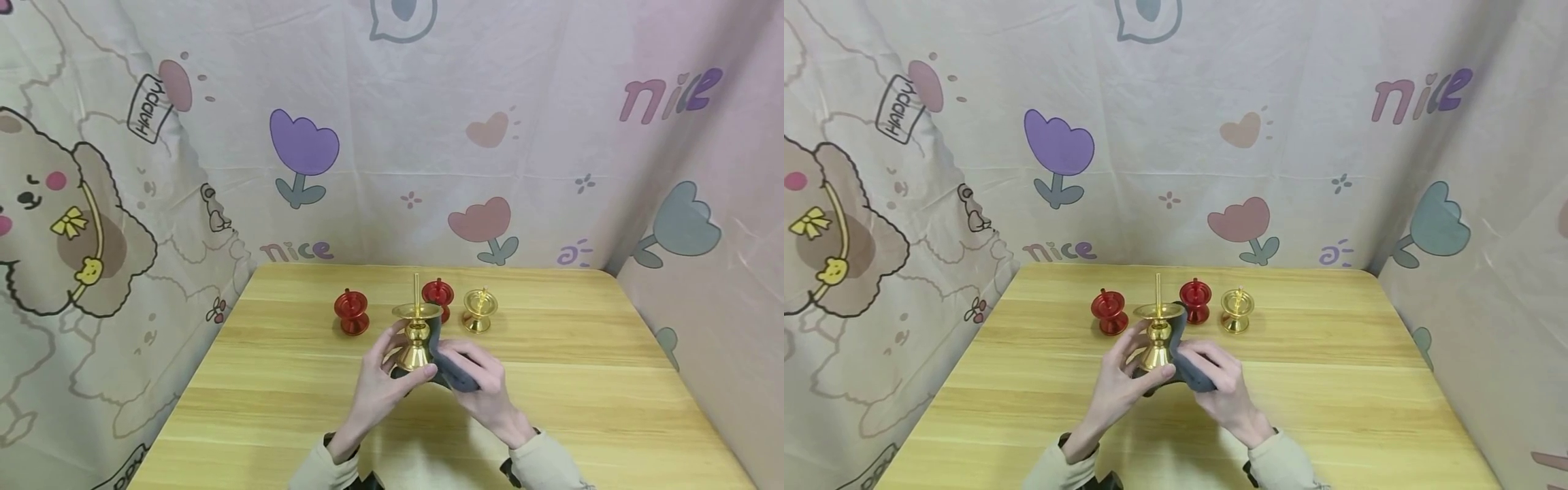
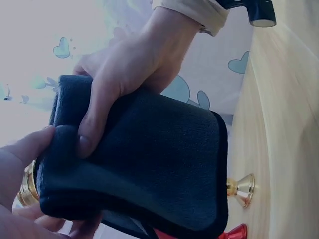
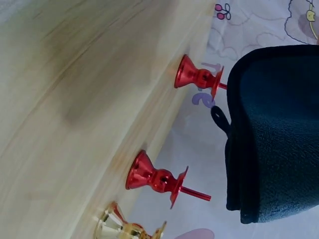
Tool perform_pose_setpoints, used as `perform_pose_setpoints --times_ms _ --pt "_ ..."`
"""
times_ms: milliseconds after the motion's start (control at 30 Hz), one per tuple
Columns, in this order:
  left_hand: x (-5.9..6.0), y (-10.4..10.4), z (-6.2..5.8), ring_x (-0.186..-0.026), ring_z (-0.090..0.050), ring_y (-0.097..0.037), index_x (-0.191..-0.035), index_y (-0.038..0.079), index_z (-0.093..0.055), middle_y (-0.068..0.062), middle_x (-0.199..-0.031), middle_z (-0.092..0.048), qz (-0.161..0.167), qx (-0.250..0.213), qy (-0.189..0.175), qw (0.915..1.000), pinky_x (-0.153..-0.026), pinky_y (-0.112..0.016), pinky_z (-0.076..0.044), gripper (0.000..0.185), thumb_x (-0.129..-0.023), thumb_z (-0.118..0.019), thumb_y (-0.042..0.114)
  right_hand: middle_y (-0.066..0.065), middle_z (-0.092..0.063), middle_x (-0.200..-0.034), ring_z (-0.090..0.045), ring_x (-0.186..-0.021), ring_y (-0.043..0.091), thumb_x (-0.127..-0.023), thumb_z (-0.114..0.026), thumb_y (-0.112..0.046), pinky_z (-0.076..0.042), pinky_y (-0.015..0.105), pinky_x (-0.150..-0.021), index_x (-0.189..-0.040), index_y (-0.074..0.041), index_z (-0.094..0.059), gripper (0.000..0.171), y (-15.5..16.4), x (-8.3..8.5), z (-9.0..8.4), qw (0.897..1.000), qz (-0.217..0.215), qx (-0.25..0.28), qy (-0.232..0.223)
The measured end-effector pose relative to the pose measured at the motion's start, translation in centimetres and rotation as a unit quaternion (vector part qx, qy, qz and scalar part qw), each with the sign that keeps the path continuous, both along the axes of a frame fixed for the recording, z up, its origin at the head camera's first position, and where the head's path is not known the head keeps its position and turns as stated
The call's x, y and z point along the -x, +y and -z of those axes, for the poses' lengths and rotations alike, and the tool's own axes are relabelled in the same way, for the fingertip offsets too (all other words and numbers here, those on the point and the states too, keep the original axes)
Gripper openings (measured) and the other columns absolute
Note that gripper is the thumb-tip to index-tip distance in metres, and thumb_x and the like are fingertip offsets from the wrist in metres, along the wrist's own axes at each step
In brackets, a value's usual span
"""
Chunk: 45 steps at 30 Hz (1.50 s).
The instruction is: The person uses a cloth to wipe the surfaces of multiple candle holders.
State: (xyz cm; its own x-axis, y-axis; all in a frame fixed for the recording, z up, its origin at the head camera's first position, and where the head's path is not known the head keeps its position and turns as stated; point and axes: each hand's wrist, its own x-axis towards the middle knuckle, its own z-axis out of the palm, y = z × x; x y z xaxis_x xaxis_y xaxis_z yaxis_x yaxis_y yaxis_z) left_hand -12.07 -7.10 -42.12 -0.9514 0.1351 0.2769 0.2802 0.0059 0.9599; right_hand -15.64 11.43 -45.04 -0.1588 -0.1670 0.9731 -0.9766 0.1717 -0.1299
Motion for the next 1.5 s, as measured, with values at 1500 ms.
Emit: perform_pose_setpoints --times_ms 1500 --pt "0.5 -0.8 0.6 -0.124 -0.06 -0.031 -0.157 0.012 -0.035 -0.02 -0.139 -0.059 0.07 -0.008 -0.062 0.9956 -0.102 -0.03 -0.055 0.084 -0.084 -0.078 0.006 0.02 -0.071 -0.092 -0.069 -0.093 0.011 -0.062 -0.072 0.024 -0.054 0.016 -0.092 -0.105 0.006 -0.073 0.047 2.3 0.4 1.5 0.983 -0.071 0.014 -0.169"
